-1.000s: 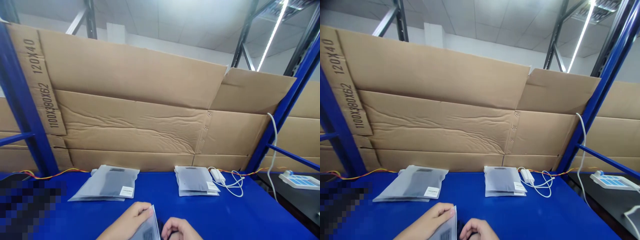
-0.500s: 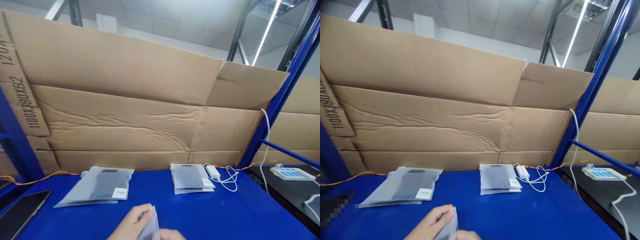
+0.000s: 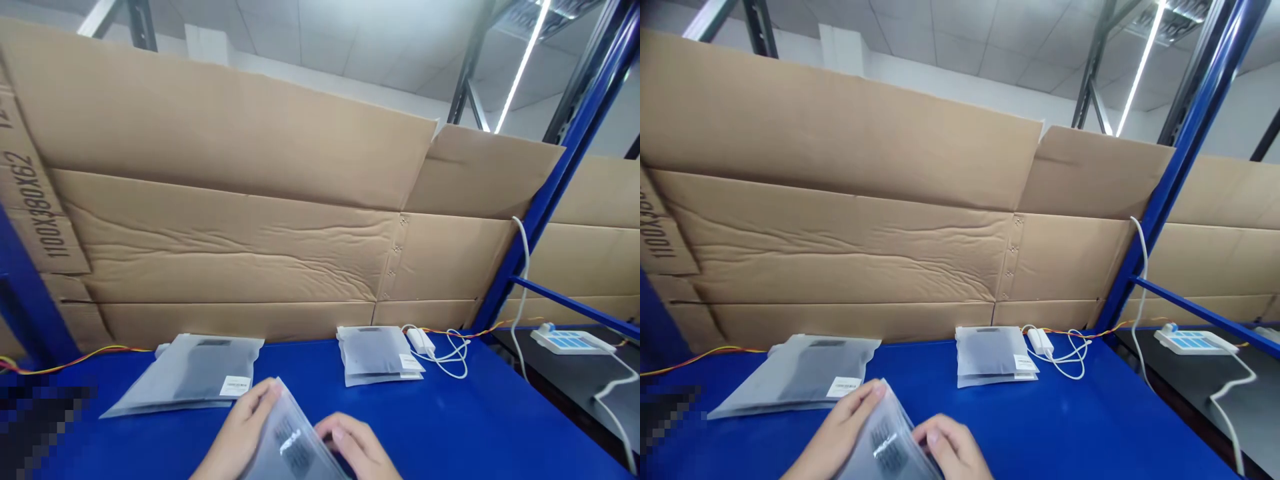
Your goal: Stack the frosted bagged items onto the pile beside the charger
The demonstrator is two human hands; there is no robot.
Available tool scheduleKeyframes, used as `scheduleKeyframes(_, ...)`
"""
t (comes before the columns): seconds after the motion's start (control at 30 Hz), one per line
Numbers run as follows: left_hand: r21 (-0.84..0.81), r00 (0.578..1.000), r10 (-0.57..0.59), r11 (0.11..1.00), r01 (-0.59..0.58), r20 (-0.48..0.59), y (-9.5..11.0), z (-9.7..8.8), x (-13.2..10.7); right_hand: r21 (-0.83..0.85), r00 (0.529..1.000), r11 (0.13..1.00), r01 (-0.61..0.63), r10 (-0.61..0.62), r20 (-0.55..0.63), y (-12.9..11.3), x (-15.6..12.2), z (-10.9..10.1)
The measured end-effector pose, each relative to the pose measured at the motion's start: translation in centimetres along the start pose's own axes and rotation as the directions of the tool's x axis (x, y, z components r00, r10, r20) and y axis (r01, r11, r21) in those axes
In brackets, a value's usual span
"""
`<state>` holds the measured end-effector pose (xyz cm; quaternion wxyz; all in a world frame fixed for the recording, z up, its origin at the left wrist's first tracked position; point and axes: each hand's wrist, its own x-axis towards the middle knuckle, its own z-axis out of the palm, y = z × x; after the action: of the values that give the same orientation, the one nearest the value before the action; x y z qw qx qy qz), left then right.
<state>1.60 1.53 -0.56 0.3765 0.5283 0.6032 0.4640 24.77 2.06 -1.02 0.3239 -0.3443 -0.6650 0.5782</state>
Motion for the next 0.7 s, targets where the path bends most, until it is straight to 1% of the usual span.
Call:
scheduleKeyframes(0.03, -0.053, 0.995, -0.038, 0.998, 0.033, -0.092, 0.0, -0.3, 0.2, -0.041, 0.999, 0.999, 0.025, -0.027, -0.034, -0.2, 0.0, -0.6)
scheduleKeyframes(0.07, -0.110, 0.982, -0.084, 0.992, 0.067, -0.167, 0.1, -0.6, 0.4, -0.077, 0.998, 0.996, 0.035, -0.038, -0.043, -0.4, -0.1, -1.2)
scheduleKeyframes(0.1, -0.172, 0.966, -0.139, 0.980, 0.102, -0.219, 0.3, -0.8, 0.4, -0.100, 0.999, 0.995, 0.025, -0.029, -0.035, -0.6, -0.1, -1.6)
scheduleKeyframes(0.13, -0.232, 0.952, -0.191, 0.963, 0.135, -0.239, 0.5, -0.9, 0.3, -0.110, 1.000, 0.994, -0.001, -0.001, -0.022, -0.6, -0.1, -2.0)
scheduleKeyframes(0.17, -0.285, 0.948, -0.228, 0.945, 0.160, -0.224, 0.7, -0.9, 0.2, -0.109, 0.999, 0.994, -0.033, 0.031, -0.013, -0.6, -0.1, -2.2)
scheduleKeyframes(0.2, -0.326, 0.952, -0.244, 0.929, 0.174, -0.187, 0.9, -0.9, 0.0, -0.102, 0.998, 0.993, -0.061, 0.061, -0.007, -0.5, -0.1, -2.3)
scheduleKeyframes(0.27, -0.368, 0.971, -0.224, 0.913, 0.177, -0.088, 1.2, -0.8, -0.4, -0.053, 0.994, 0.993, -0.107, 0.108, 0.020, -0.1, -0.1, -2.2)
scheduleKeyframes(0.3, -0.371, 0.978, -0.202, 0.913, 0.168, -0.056, 1.3, -0.7, -0.5, -0.016, 0.991, 0.992, -0.128, 0.128, 0.043, 0.1, -0.1, -2.1)
scheduleKeyframes(0.33, -0.367, 0.984, -0.176, 0.918, 0.149, -0.040, 1.2, -0.7, -0.5, 0.019, 0.986, 0.988, -0.151, 0.149, 0.078, 0.3, 0.0, -2.1)
scheduleKeyframes(0.4, -0.369, 0.989, -0.136, 0.923, 0.105, -0.059, 1.1, -0.7, -0.5, 0.064, 0.973, 0.978, -0.198, 0.188, 0.132, 0.4, 0.1, -2.1)
scheduleKeyframes(0.47, -0.422, 0.989, -0.128, 0.903, 0.085, -0.073, 0.9, -1.0, -0.4, 0.109, 0.978, 0.976, -0.188, 0.176, 0.111, 0.4, 0.2, -2.4)
scheduleKeyframes(0.5, -0.469, 0.990, -0.131, 0.878, 0.096, -0.043, 0.8, -1.2, -0.3, 0.138, 0.986, 0.978, -0.159, 0.150, 0.076, 0.4, 0.2, -2.7)
scheduleKeyframes(0.53, -0.518, 0.991, -0.129, 0.847, 0.122, 0.023, 0.8, -1.5, -0.3, 0.170, 0.993, 0.978, -0.119, 0.115, 0.033, 0.4, 0.3, -3.0)
scheduleKeyframes(0.57, -0.557, 0.986, -0.114, 0.814, 0.164, 0.125, 0.8, -1.8, -0.3, 0.206, 0.997, 0.976, -0.073, 0.077, -0.010, 0.4, 0.4, -3.4)
scheduleKeyframes(0.6, -0.569, 0.962, -0.092, 0.790, 0.227, 0.257, 0.8, -2.1, -0.3, 0.240, 0.998, 0.970, -0.030, 0.042, -0.043, 0.5, 0.4, -3.7)
scheduleKeyframes(0.63, -0.546, 0.917, -0.066, 0.786, 0.290, 0.392, 0.9, -2.3, -0.3, 0.264, 0.998, 0.965, 0.003, 0.015, -0.065, 0.6, 0.5, -4.0)
scheduleKeyframes(0.67, -0.494, 0.865, -0.048, 0.804, 0.330, 0.500, 0.9, -2.4, -0.3, 0.277, 0.997, 0.960, 0.025, -0.003, -0.080, 0.9, 0.6, -4.1)
scheduleKeyframes(0.7, -0.423, 0.822, -0.042, 0.842, 0.335, 0.568, 0.9, -2.3, -0.4, 0.277, 0.997, 0.960, 0.035, -0.014, -0.078, 1.1, 0.7, -4.0)
